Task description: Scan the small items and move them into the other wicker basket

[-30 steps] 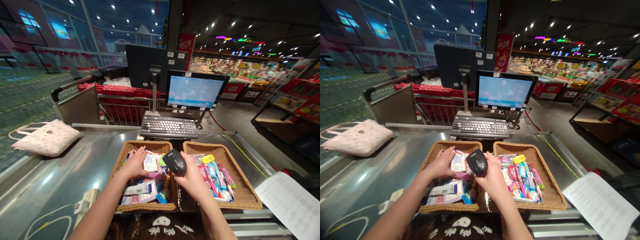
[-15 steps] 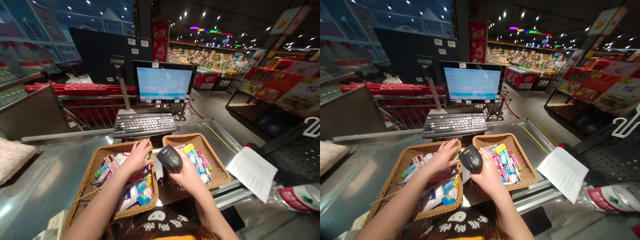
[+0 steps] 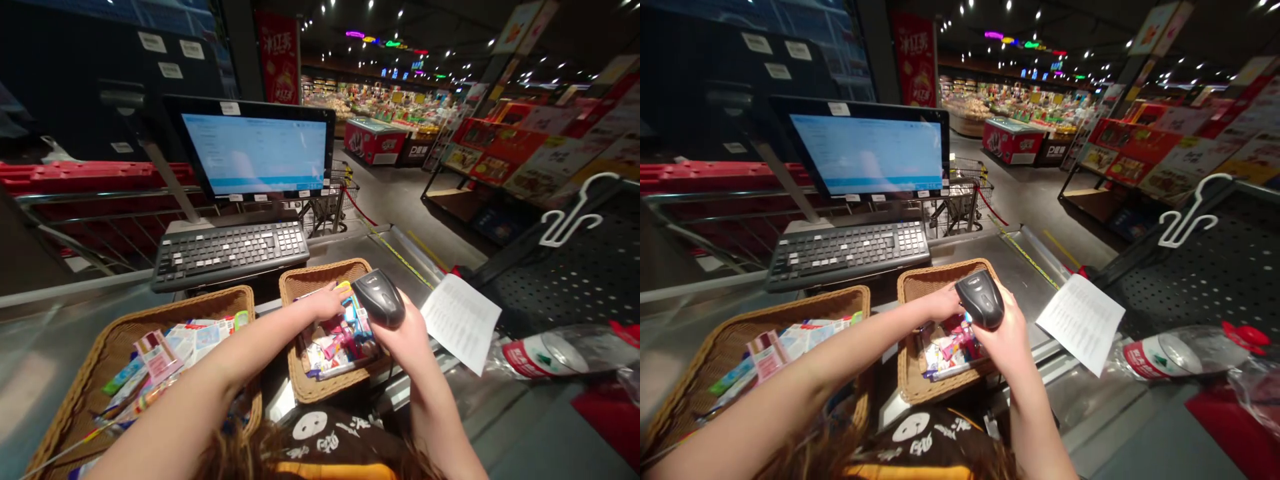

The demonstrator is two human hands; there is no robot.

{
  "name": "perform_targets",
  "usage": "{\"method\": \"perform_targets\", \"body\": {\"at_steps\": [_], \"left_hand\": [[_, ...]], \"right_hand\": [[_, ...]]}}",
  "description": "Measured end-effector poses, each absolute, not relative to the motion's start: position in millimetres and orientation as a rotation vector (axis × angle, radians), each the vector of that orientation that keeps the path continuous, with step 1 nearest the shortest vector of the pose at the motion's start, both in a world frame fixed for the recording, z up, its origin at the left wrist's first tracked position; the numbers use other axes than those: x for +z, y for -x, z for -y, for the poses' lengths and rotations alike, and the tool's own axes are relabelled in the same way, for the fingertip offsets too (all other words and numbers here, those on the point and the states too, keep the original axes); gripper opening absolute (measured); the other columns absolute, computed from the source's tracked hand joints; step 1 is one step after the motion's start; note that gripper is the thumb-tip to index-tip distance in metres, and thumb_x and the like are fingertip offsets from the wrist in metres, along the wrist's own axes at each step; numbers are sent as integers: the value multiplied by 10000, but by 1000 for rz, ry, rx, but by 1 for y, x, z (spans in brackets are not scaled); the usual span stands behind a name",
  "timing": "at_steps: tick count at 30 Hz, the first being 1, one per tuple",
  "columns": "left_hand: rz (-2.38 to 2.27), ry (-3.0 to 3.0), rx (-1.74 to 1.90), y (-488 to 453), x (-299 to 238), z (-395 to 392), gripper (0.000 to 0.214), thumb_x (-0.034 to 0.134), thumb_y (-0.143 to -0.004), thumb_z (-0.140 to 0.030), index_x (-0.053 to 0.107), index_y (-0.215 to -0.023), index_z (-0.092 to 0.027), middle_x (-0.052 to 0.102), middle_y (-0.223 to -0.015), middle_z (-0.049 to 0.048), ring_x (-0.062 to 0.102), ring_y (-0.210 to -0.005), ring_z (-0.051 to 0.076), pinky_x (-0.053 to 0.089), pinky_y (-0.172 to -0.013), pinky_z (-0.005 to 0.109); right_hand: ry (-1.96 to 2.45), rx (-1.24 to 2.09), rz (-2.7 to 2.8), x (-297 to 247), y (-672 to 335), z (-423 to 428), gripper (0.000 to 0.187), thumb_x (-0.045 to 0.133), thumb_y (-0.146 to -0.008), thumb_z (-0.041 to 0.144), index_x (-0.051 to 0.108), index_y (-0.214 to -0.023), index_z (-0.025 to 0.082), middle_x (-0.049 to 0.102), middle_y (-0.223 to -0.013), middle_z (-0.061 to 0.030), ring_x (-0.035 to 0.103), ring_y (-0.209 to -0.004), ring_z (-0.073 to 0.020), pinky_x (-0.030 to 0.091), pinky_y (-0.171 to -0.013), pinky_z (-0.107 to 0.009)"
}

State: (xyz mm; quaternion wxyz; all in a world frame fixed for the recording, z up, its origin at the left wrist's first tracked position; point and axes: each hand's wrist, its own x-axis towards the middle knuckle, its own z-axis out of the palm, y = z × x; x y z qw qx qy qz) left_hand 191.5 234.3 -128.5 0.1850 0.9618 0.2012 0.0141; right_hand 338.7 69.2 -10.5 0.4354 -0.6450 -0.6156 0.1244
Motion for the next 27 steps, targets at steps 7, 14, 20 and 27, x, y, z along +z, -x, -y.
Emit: {"method": "perform_targets", "body": {"at_steps": [7,14,20,27], "left_hand": [[-454,-2743,-237,-204,-153,-249,193,709,-727,-166,767,-901,-227,586,-1407,52,423,-1373,312,233,-1183,498],[-464,-2755,-355,-195,-153,-261,237,741,-658,-145,759,-884,-212,604,-1348,99,396,-1378,346,196,-1165,593],[-459,-2689,-333,-179,-142,-276,277,783,-729,-400,759,-950,-233,646,-1294,63,548,-1245,279,402,-1084,417],[-510,-2667,-64,-153,-108,-264,290,618,-904,-447,758,-1000,-211,625,-1336,97,530,-1290,250,375,-1118,388]], "right_hand": [[1606,313,1497,-19,-356,-74,509,666,-708,301,621,-1201,180,663,-1181,-133,629,-1104,-305,487,-1006,-485],[1588,329,1486,-17,-359,-78,509,673,-705,269,632,-1208,196,669,-1227,-117,619,-1149,-307,491,-1009,-471],[1602,363,1466,-13,-354,-78,474,670,-699,258,648,-1169,195,681,-1197,-115,614,-1162,-316,493,-1008,-483],[1585,299,1489,-13,-350,-76,524,681,-725,313,615,-1230,190,668,-1226,-131,597,-1200,-324,481,-1032,-508]]}}
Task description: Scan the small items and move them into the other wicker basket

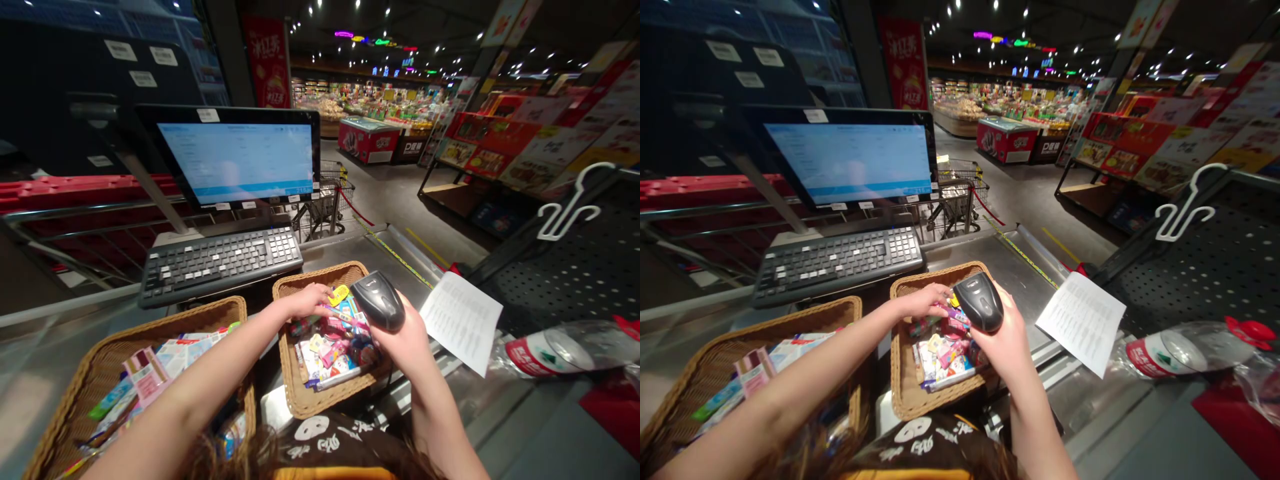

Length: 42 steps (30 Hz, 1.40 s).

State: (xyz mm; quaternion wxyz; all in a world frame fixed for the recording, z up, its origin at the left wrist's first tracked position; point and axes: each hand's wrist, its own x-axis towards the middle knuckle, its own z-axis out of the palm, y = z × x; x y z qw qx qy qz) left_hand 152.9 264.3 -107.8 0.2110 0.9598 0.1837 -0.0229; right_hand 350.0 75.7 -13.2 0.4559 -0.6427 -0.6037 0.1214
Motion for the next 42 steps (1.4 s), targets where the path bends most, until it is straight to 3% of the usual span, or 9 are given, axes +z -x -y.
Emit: {"method": "perform_targets", "body": {"at_steps": [4,7,13,18,23,31,42], "left_hand": [[-674,-2726,253,-125,-67,-250,322,562,-934,-475,748,-942,-212,361,-1584,98,227,-1497,337,129,-1176,644],[-789,-2846,421,-101,-34,-239,347,533,-950,-476,729,-931,-190,285,-1613,116,160,-1516,336,70,-1169,677],[-960,-3056,629,-57,17,-212,298,580,-940,-404,674,-798,-159,383,-1562,139,253,-1489,342,42,-1177,675],[-1080,-3110,707,-24,38,-193,286,569,-950,-380,658,-781,-167,420,-1542,131,283,-1480,331,29,-1183,666],[-1214,-3103,755,8,48,-182,264,585,-939,-371,643,-773,-174,401,-1554,126,282,-1482,327,46,-1183,664],[-1402,-3070,786,49,56,-164,235,597,-930,-353,639,-779,-177,393,-1556,129,298,-1474,336,72,-1173,675],[-1473,-3044,793,83,57,-162,242,568,-946,-358,645,-806,-176,393,-1556,137,291,-1479,322,91,-1173,671]], "right_hand": [[1591,232,1478,-11,-348,-73,555,678,-730,327,604,-1253,158,627,-1305,-171,567,-1254,-345,458,-1063,-537],[1578,202,1491,-10,-343,-73,591,684,-738,347,579,-1292,168,597,-1352,-167,545,-1286,-342,431,-1095,-546],[1491,136,1587,-5,-322,-76,623,662,-750,308,528,-1344,175,563,-1396,-161,497,-1338,-349,352,-1145,-584],[1378,111,1666,11,-300,-76,649,668,-763,329,490,-1364,161,553,-1388,-177,490,-1339,-355,374,-1135,-579],[1247,60,1762,34,-271,-80,594,640,-757,264,514,-1334,206,550,-1376,-140,406,-1403,-357,364,-1153,-564],[1119,33,1910,45,-225,-82,541,607,-715,168,554,-1249,236,551,-1339,-122,346,-1424,-388,296,-1159,-639],[1057,121,1994,39,-202,-70,538,588,-679,136,572,-1208,232,584,-1294,-116,392,-1397,-378,318,-1153,-631]]}}
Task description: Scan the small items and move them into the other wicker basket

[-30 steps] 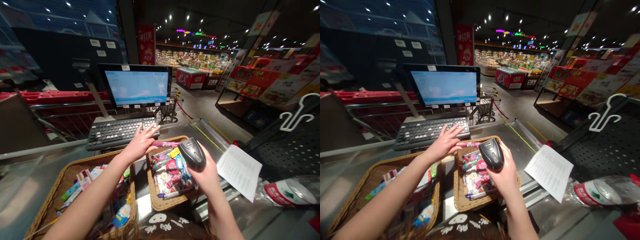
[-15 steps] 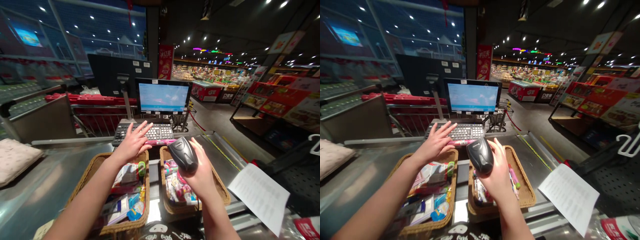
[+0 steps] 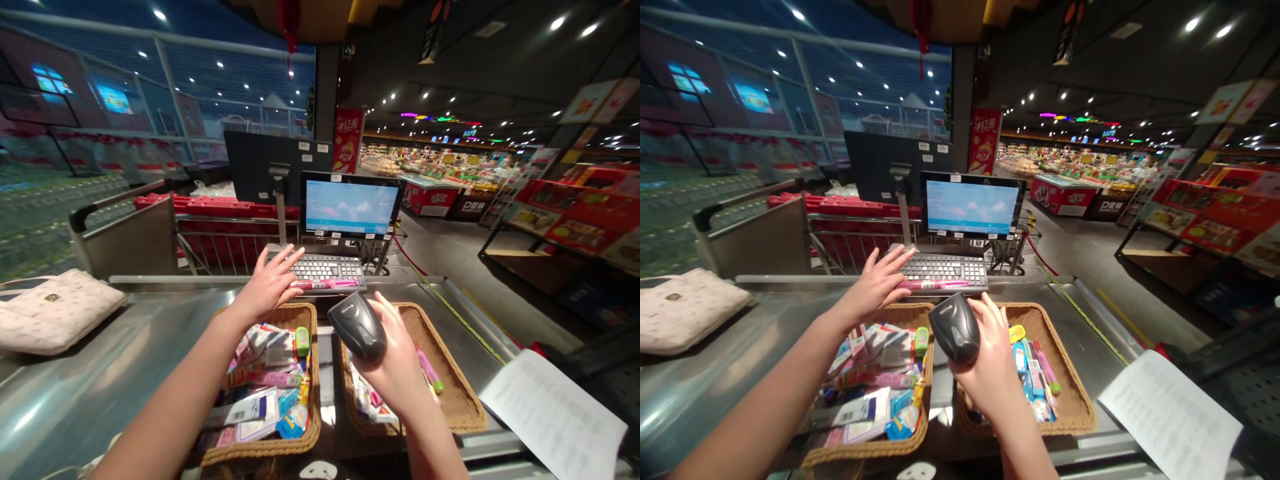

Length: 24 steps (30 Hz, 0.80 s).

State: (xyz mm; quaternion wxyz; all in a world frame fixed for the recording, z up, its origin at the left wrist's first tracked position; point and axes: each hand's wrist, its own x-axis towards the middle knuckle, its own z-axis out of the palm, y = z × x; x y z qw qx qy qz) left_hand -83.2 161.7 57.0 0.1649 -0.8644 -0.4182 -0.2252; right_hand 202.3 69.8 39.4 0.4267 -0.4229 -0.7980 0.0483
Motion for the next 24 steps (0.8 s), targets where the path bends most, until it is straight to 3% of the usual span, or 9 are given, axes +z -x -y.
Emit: {"method": "perform_targets", "body": {"at_steps": [24], "left_hand": [[1245,2546,-656,85,50,-153,249,555,-952,-362,640,-807,-178,379,-1564,132,313,-1467,328,69,-1162,692]], "right_hand": [[1148,205,2017,28,-197,-52,527,589,-697,135,580,-1218,211,566,-1318,-121,373,-1409,-368,295,-1160,-624]]}}
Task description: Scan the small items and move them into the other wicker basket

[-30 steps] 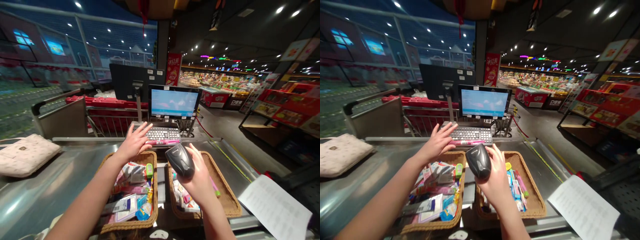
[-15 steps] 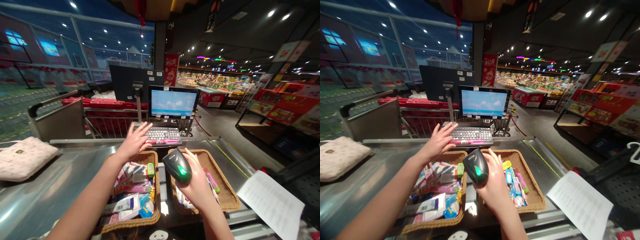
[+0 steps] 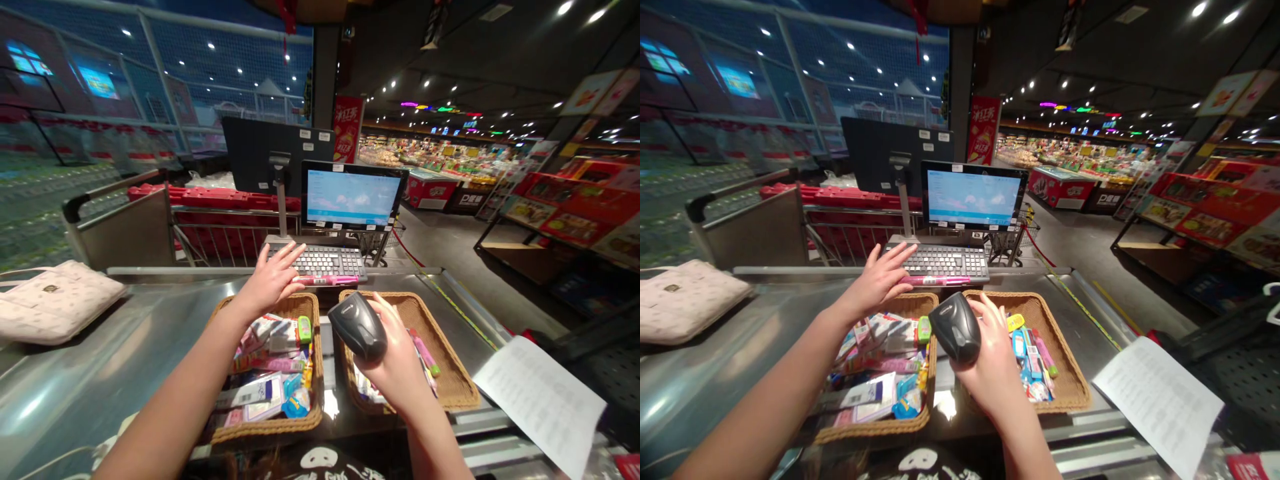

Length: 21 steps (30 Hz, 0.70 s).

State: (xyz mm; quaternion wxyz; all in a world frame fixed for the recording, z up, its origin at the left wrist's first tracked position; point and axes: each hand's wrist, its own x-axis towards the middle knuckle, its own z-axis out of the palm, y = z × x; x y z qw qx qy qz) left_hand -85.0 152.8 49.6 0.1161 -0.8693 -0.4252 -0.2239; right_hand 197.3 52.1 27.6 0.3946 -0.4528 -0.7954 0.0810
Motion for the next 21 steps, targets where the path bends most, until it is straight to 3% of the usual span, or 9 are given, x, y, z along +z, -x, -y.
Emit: {"method": "perform_targets", "body": {"at_steps": [8,15,21], "left_hand": [[1384,2564,-601,104,29,-141,262,553,-955,-373,648,-808,-178,387,-1561,124,320,-1464,325,66,-1166,686],[1511,2629,-493,130,-1,-130,337,498,-981,-433,669,-839,-179,407,-1554,112,326,-1461,304,75,-1178,659],[1685,2698,-413,154,-40,-122,364,471,-983,-465,681,-850,-199,371,-1581,66,257,-1490,294,59,-1185,643]], "right_hand": [[1117,216,2059,21,-193,-55,531,593,-681,119,576,-1203,214,583,-1288,-125,410,-1382,-362,332,-1140,-614],[1132,267,2074,14,-184,-57,484,609,-717,164,569,-1197,214,581,-1302,-131,410,-1390,-372,293,-1147,-648],[1085,347,2102,13,-173,-60,436,612,-725,155,600,-1156,218,580,-1299,-126,415,-1382,-366,372,-1118,-602]]}}
